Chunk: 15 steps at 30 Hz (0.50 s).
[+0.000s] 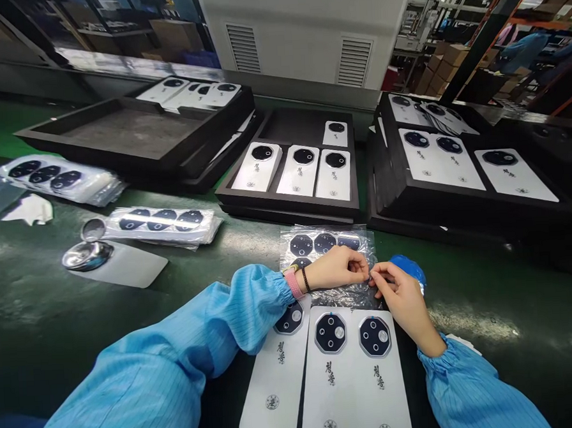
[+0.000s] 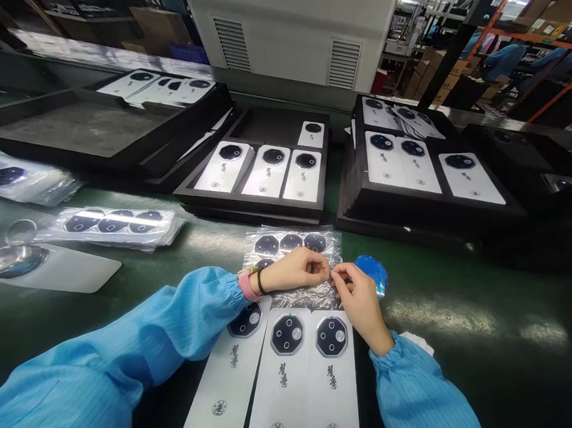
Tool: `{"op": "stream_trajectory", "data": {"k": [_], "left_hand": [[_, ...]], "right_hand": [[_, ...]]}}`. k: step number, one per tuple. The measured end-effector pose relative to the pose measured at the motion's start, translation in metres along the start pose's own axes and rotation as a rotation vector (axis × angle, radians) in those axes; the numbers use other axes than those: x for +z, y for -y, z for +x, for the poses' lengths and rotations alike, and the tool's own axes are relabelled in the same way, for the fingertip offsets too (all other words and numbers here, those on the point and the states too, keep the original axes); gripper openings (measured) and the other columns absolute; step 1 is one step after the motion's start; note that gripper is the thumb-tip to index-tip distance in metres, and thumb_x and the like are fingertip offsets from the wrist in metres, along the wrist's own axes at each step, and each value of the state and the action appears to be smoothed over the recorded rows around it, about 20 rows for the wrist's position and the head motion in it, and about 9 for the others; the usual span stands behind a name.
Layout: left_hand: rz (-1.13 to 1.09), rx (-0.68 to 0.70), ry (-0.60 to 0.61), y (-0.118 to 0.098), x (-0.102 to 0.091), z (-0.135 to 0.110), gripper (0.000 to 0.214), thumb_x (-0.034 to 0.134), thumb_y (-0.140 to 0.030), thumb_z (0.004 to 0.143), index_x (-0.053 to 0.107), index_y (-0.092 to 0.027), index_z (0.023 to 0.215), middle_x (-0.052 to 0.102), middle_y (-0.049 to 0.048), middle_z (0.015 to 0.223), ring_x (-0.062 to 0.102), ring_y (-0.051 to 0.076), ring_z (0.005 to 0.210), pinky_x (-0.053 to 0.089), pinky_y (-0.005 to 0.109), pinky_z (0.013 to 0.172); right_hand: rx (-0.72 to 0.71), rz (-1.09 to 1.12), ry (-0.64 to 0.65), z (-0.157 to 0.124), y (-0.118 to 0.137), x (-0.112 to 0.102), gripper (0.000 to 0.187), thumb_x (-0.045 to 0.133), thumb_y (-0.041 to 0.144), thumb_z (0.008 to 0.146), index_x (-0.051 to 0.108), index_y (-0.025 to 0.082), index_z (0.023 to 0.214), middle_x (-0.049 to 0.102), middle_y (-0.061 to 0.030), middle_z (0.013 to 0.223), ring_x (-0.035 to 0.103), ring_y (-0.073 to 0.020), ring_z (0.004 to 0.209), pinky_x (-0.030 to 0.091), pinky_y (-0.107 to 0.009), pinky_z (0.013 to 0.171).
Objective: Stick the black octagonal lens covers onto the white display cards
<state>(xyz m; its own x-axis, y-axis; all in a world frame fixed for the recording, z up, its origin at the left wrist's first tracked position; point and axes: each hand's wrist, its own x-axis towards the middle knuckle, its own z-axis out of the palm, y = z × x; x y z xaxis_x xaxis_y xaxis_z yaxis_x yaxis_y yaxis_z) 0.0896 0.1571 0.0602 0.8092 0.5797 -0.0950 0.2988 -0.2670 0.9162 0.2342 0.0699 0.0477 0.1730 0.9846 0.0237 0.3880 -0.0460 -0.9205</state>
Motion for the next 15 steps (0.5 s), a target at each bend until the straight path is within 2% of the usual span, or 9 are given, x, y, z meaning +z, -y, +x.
{"op": "stream_trajectory", "data": {"k": [9,15], "left_hand": [[0.002,-0.023,-0.017,0.0003,0.0011,0.0012,0.009,0.056,-0.008,0.073,0.063,-0.011,0.068,0.055,-0.0044,0.059,0.047,0.008,0.055,0.037,0.017,0.058],[-0.007,-0.039,-0.019,0.0005,-0.0009,0.0011,0.010,0.054,-0.006,0.074,0.061,-0.011,0.067,0.054,-0.0046,0.059,0.046,0.007,0.056,0.036,0.016,0.055]], "right_hand": [[-0.071,0.017,0.010,-0.0018,0.0050,0.0004,0.022,0.054,0.039,0.078,0.057,0.021,0.066,0.057,-0.0052,0.076,0.056,-0.0162,0.061,0.051,-0.025,0.045],[-0.048,0.066,-0.022,-0.0046,0.0073,-0.0026,0.026,0.059,0.045,0.075,0.059,0.021,0.064,0.055,-0.0052,0.080,0.054,-0.0142,0.058,0.050,-0.026,0.044]]}}
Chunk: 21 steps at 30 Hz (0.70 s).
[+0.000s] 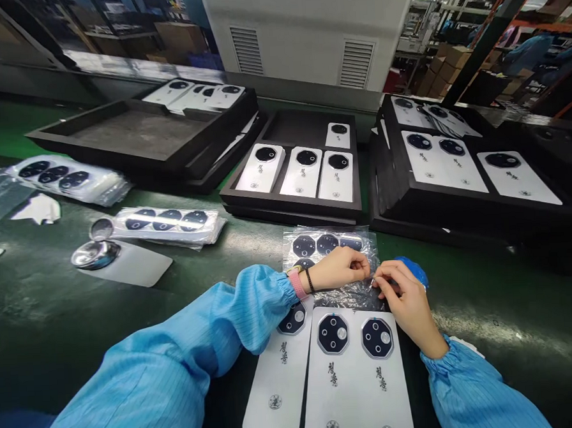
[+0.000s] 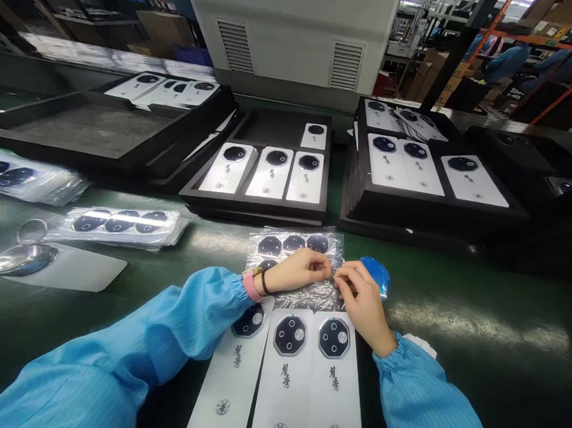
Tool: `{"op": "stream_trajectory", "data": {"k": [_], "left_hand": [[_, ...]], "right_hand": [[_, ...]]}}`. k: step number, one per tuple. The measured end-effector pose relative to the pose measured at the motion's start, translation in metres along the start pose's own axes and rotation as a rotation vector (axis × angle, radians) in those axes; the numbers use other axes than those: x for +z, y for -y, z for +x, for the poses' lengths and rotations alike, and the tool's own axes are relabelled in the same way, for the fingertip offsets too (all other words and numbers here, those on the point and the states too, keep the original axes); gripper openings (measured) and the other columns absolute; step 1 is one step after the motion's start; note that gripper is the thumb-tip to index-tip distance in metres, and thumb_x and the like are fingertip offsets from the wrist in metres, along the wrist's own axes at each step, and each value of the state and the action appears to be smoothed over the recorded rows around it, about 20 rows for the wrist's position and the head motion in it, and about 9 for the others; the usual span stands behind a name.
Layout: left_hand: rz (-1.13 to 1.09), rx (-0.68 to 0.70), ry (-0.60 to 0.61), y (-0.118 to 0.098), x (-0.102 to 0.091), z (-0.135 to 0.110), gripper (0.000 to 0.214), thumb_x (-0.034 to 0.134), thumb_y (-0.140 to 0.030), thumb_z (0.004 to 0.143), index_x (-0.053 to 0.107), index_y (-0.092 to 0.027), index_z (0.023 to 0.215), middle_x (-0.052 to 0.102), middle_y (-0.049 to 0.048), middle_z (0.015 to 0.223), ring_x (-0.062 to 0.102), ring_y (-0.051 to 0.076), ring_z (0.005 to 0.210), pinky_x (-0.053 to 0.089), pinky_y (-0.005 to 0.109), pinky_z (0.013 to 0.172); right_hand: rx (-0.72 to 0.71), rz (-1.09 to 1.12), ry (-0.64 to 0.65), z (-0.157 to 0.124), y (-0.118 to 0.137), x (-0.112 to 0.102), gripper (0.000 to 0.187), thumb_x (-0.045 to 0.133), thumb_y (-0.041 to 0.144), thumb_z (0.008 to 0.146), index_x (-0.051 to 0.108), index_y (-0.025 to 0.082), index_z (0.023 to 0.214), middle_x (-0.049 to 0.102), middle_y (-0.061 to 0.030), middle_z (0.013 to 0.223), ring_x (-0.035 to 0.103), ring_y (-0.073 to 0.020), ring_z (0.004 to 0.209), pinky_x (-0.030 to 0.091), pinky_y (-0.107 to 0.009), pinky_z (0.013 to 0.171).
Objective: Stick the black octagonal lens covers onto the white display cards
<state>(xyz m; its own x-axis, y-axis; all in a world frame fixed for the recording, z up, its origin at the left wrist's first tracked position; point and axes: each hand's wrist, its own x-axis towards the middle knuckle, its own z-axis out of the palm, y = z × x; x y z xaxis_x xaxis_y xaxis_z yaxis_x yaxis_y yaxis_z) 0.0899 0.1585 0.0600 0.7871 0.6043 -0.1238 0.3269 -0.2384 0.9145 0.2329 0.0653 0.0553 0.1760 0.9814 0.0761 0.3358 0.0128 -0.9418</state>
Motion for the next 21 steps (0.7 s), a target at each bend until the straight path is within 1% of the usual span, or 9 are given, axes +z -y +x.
{"op": "stream_trajectory", "data": {"k": [1,3,6,9,12,16,21], "left_hand": [[-0.003,-0.001,0.001,-0.0002,-0.0006,0.0000,0.011,0.054,-0.005,0.074,0.060,-0.011,0.067,0.054,-0.0048,0.059,0.046,0.007,0.056,0.036,0.015,0.055],[-0.009,-0.003,0.007,-0.0006,-0.0015,-0.0001,0.011,0.055,-0.005,0.074,0.059,-0.011,0.065,0.054,-0.0052,0.058,0.045,0.006,0.054,0.036,0.015,0.055],[-0.017,-0.002,0.019,-0.0007,-0.0018,-0.0002,0.010,0.057,-0.005,0.073,0.060,-0.011,0.066,0.054,-0.0052,0.058,0.047,0.006,0.053,0.037,0.015,0.056],[-0.021,0.009,0.027,0.0002,-0.0011,0.0000,0.010,0.057,-0.004,0.073,0.061,-0.011,0.067,0.056,-0.0048,0.059,0.048,0.006,0.054,0.039,0.015,0.058],[-0.020,0.024,0.038,0.0014,-0.0005,0.0006,0.010,0.057,-0.005,0.072,0.062,-0.011,0.066,0.056,-0.0048,0.059,0.048,0.006,0.053,0.039,0.015,0.058],[-0.003,0.050,0.058,0.0016,-0.0003,0.0004,0.010,0.058,-0.005,0.071,0.064,-0.011,0.066,0.058,-0.0048,0.060,0.049,0.006,0.054,0.040,0.014,0.057],[0.059,0.072,0.070,0.0005,0.0002,-0.0017,0.012,0.060,-0.003,0.070,0.065,-0.013,0.064,0.056,-0.0068,0.055,0.047,0.005,0.050,0.037,0.014,0.055]], "right_hand": [[0.024,0.017,-0.011,-0.0004,-0.0004,-0.0014,0.027,0.060,0.047,0.074,0.058,0.021,0.066,0.055,-0.0041,0.077,0.053,-0.0132,0.055,0.048,-0.026,0.043],[0.090,0.056,-0.021,-0.0006,-0.0016,-0.0044,0.030,0.062,0.050,0.073,0.057,0.021,0.068,0.054,-0.0002,0.065,0.049,-0.0109,0.046,0.045,-0.024,0.039],[0.202,0.123,0.023,0.0004,-0.0030,-0.0070,0.037,0.066,0.056,0.068,0.056,0.020,0.069,0.049,0.0046,0.051,0.044,-0.0083,0.036,0.039,-0.022,0.034],[0.317,0.197,0.100,0.0013,-0.0025,-0.0060,0.047,0.069,0.063,0.059,0.057,0.018,0.066,0.052,0.0027,0.052,0.048,-0.0089,0.037,0.035,-0.020,0.030],[0.416,0.252,0.147,0.0010,-0.0007,-0.0036,0.052,0.071,0.065,0.053,0.060,0.016,0.065,0.054,0.0019,0.051,0.051,-0.0093,0.038,0.035,-0.018,0.029],[0.501,0.295,0.150,-0.0003,0.0016,-0.0014,0.055,0.072,0.067,0.050,0.061,0.015,0.064,0.054,0.0023,0.050,0.052,-0.0090,0.038,0.036,-0.017,0.030],[0.549,0.319,0.143,-0.0010,0.0038,-0.0007,0.051,0.077,0.062,0.045,0.060,0.015,0.057,0.056,0.0022,0.049,0.053,-0.0082,0.039,0.039,-0.017,0.032]]}}
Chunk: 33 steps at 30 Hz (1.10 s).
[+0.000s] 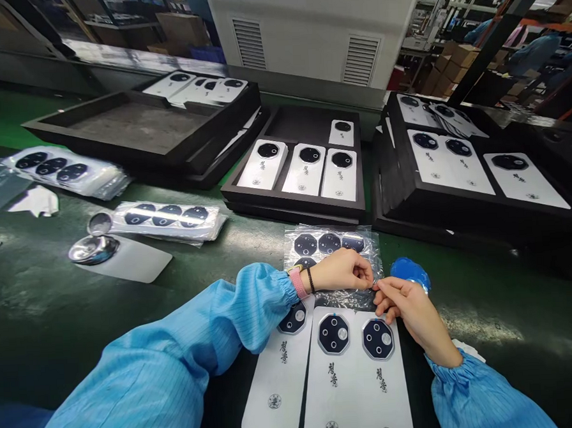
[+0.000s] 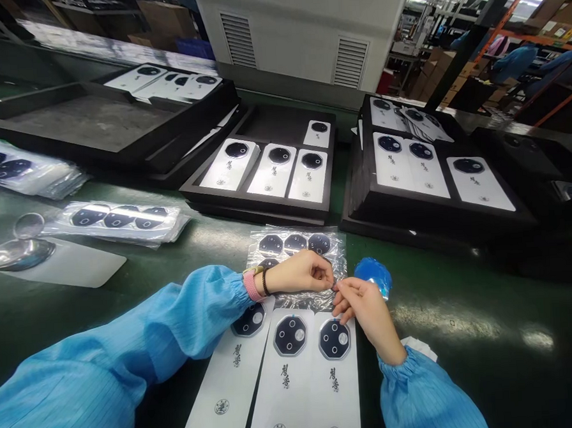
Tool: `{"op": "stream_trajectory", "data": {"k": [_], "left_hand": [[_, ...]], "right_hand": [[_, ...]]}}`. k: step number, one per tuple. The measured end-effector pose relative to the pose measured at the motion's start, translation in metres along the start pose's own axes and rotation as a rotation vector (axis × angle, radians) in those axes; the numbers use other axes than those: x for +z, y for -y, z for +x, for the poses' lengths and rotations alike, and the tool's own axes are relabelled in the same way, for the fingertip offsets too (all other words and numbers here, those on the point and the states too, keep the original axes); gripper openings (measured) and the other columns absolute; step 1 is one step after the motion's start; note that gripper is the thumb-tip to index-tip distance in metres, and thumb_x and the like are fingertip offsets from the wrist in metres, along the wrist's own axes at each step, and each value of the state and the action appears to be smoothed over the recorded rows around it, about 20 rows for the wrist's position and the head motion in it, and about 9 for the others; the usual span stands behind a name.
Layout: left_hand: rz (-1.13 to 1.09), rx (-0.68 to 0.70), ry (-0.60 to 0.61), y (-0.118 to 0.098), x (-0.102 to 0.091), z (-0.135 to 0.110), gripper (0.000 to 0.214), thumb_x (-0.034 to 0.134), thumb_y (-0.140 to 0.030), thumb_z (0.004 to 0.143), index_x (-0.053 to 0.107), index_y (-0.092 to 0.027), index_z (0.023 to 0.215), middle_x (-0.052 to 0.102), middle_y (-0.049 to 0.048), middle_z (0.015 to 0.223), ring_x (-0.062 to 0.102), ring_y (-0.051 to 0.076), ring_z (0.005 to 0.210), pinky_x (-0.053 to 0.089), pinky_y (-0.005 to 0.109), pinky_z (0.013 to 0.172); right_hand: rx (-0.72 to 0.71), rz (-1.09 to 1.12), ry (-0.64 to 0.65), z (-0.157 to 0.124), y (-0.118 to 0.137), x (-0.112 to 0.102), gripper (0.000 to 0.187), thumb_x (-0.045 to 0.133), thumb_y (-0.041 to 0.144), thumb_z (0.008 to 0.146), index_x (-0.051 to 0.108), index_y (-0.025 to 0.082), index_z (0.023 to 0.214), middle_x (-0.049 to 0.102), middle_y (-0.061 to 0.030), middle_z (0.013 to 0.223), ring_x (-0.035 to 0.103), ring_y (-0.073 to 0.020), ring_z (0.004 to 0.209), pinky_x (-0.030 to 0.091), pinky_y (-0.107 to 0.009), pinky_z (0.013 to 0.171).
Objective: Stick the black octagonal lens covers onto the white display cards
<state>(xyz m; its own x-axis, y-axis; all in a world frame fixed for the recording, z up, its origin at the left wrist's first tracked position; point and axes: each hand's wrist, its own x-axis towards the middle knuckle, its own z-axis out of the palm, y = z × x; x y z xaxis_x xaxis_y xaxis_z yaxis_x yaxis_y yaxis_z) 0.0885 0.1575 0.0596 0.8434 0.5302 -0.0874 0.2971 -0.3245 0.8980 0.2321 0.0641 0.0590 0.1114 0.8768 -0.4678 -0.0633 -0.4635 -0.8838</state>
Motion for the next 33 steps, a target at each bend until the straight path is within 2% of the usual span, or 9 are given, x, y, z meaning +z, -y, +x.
{"op": "stream_trajectory", "data": {"k": [6,11,22,33], "left_hand": [[0.079,0.004,-0.008,-0.0010,0.0015,-0.0006,0.011,0.061,-0.004,0.069,0.066,-0.012,0.064,0.059,-0.0052,0.059,0.048,0.005,0.051,0.037,0.015,0.056],[0.127,0.018,-0.009,-0.0032,0.0031,-0.0023,0.012,0.060,-0.003,0.068,0.065,-0.013,0.064,0.061,-0.0052,0.061,0.050,0.006,0.053,0.038,0.015,0.057],[0.185,0.030,-0.011,-0.0024,0.0045,-0.0024,0.011,0.061,-0.003,0.068,0.064,-0.014,0.066,0.061,-0.0050,0.064,0.051,0.006,0.056,0.037,0.014,0.057],[0.285,0.061,-0.035,-0.0028,0.0100,-0.0024,0.011,0.063,-0.013,0.072,0.058,-0.015,0.062,0.058,-0.0037,0.063,0.051,0.010,0.061,0.034,0.019,0.058]], "right_hand": [[0.026,0.026,-0.013,-0.0016,0.0037,0.0000,0.052,0.079,0.061,0.040,0.062,0.016,0.059,0.060,0.0017,0.051,0.056,-0.0083,0.041,0.043,-0.016,0.034],[0.035,0.021,-0.008,-0.0027,0.0038,0.0008,0.053,0.078,0.063,0.042,0.062,0.015,0.056,0.059,0.0011,0.050,0.056,-0.0086,0.042,0.044,-0.016,0.034],[0.017,-0.011,0.000,-0.0010,0.0026,0.0022,0.042,0.078,0.053,0.046,0.060,0.016,0.054,0.057,0.0021,0.049,0.055,-0.0086,0.041,0.045,-0.017,0.035],[-0.068,-0.097,0.017,0.0008,-0.0007,0.0018,0.050,0.075,0.064,0.047,0.060,0.017,0.055,0.056,0.0018,0.052,0.055,-0.0104,0.042,0.049,-0.021,0.037]]}}
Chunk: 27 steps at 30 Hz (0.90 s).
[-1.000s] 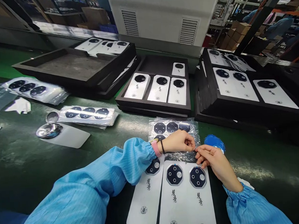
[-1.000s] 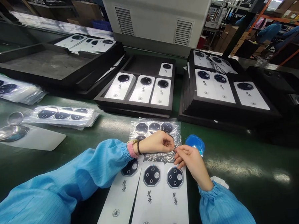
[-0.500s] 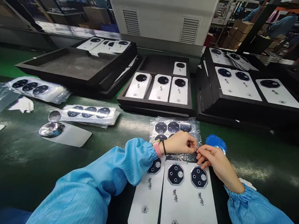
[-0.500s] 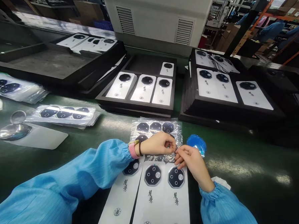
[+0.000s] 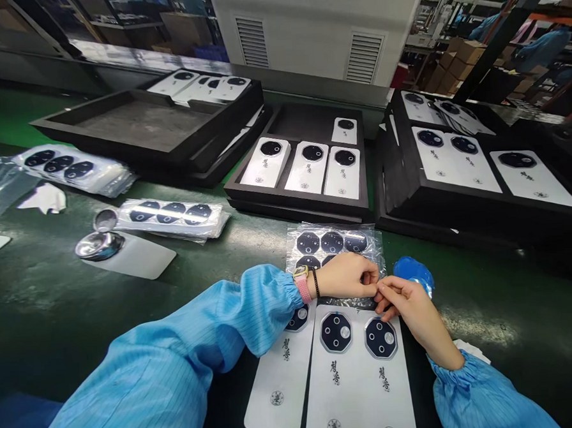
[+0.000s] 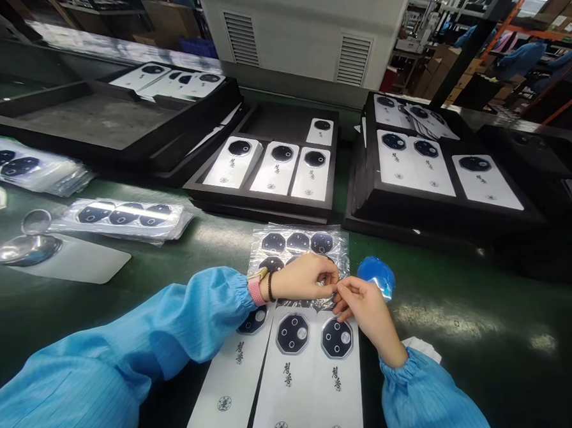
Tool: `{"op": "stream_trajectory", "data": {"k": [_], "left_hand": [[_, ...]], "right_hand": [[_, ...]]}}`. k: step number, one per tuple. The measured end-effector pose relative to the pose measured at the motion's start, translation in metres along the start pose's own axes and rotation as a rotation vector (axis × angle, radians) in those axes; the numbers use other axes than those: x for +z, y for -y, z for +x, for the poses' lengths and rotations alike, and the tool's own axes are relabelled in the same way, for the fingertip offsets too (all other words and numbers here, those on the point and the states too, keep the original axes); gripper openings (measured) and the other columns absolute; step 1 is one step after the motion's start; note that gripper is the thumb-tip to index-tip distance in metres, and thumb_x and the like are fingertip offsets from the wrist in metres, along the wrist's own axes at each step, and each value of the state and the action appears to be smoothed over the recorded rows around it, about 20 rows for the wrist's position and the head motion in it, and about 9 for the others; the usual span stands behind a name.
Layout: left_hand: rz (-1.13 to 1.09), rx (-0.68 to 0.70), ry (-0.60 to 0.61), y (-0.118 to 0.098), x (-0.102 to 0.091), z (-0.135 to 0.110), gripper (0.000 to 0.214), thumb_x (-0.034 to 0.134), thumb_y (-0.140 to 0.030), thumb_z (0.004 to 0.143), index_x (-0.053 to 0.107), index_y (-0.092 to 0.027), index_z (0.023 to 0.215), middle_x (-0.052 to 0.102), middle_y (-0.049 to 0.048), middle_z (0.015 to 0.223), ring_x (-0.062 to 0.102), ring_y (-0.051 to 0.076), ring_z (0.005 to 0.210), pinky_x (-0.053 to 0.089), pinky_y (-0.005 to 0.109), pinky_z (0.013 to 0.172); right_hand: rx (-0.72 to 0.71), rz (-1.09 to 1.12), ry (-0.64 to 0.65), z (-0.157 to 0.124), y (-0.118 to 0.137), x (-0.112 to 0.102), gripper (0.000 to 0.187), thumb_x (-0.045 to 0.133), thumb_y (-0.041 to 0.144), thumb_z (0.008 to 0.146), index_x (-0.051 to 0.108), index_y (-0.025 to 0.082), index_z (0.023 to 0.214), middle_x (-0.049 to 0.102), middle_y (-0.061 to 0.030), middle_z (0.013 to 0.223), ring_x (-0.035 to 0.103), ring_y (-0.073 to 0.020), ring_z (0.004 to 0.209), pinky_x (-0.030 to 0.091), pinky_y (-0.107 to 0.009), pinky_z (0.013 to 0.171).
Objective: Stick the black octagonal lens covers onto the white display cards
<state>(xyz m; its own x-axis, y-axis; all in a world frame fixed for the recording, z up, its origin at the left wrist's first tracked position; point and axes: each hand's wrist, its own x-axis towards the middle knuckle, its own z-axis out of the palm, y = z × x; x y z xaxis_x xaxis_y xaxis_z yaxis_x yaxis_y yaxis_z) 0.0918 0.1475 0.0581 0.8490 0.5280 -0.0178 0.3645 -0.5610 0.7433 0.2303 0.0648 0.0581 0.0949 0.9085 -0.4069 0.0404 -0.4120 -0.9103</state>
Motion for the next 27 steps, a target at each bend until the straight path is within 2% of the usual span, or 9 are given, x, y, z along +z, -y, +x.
{"op": "stream_trajectory", "data": {"k": [8,17,27], "left_hand": [[0.040,0.000,-0.014,0.0013,0.0020,-0.0004,0.016,0.061,-0.012,0.073,0.055,-0.015,0.058,0.055,-0.0029,0.061,0.050,0.011,0.062,0.033,0.020,0.058],[0.030,0.024,-0.001,0.0019,0.0011,-0.0003,0.014,0.064,-0.011,0.071,0.056,-0.015,0.061,0.057,-0.0034,0.063,0.052,0.010,0.062,0.035,0.018,0.058],[0.034,0.031,-0.017,0.0027,0.0027,0.0001,0.017,0.061,-0.010,0.073,0.055,-0.015,0.058,0.054,-0.0036,0.061,0.049,0.010,0.061,0.033,0.019,0.058]], "right_hand": [[-0.059,-0.076,-0.055,0.0011,-0.0067,0.0030,0.051,0.071,0.067,0.051,0.061,0.017,0.057,0.055,0.0014,0.049,0.055,-0.0114,0.040,0.049,-0.022,0.036],[-0.073,-0.090,-0.051,0.0009,-0.0035,0.0033,0.055,0.068,0.073,0.049,0.059,0.018,0.056,0.055,0.0015,0.049,0.056,-0.0127,0.041,0.050,-0.024,0.035],[-0.098,-0.144,-0.095,-0.0004,-0.0079,0.0052,0.048,0.067,0.066,0.058,0.060,0.018,0.057,0.056,0.0016,0.048,0.055,-0.0111,0.039,0.048,-0.021,0.036]]}}
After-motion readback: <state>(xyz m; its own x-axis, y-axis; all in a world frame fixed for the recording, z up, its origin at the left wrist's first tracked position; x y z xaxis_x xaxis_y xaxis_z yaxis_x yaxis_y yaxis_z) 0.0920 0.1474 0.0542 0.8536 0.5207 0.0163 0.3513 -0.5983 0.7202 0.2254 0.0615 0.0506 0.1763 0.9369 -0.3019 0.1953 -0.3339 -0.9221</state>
